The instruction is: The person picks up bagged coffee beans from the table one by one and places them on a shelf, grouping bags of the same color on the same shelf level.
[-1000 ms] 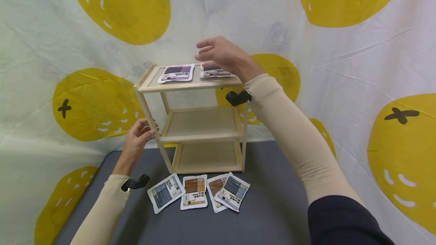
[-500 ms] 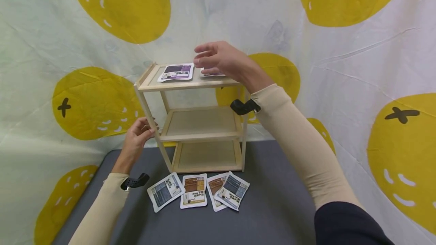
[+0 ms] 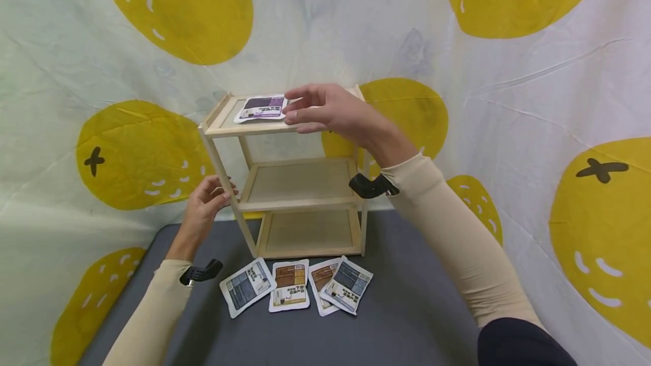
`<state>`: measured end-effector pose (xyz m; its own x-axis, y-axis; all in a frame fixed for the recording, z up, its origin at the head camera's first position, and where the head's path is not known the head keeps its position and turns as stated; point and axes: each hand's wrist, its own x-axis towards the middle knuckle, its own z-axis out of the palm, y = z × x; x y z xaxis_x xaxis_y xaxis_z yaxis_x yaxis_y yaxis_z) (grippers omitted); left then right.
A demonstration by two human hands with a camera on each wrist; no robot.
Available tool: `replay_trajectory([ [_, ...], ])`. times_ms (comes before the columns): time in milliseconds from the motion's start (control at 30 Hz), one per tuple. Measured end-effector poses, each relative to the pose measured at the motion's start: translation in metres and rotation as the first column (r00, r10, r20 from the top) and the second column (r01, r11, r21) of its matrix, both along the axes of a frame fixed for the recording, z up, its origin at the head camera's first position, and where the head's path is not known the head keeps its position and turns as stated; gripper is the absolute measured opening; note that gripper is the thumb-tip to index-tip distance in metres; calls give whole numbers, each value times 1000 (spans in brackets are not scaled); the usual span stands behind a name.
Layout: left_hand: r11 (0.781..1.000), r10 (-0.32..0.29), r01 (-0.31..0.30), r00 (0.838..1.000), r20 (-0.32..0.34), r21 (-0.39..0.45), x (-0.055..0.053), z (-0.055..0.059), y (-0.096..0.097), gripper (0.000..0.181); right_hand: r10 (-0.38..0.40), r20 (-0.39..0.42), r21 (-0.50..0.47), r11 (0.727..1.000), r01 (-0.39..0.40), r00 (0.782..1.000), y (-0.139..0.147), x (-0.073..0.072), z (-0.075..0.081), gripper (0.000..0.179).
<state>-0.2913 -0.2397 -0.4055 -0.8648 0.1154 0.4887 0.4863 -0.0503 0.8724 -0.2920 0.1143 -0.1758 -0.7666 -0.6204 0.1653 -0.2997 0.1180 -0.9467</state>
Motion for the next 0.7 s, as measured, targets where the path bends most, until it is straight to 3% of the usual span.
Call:
replay_trajectory([
  [200, 1000, -9, 9, 1000, 9, 9, 1, -1, -1, 40, 74, -26, -11, 997, -74, 997, 4, 10, -17, 51],
  [433, 1000, 12, -13, 1000, 18, 21, 2, 1, 0, 32, 135, -42, -13, 991, -135, 990, 8, 20, -38, 48],
  [700, 1000, 8, -8, 1000, 16, 13, 2, 0, -1, 32, 180, 19, -3, 984, -180, 983, 13, 25, -72, 48],
])
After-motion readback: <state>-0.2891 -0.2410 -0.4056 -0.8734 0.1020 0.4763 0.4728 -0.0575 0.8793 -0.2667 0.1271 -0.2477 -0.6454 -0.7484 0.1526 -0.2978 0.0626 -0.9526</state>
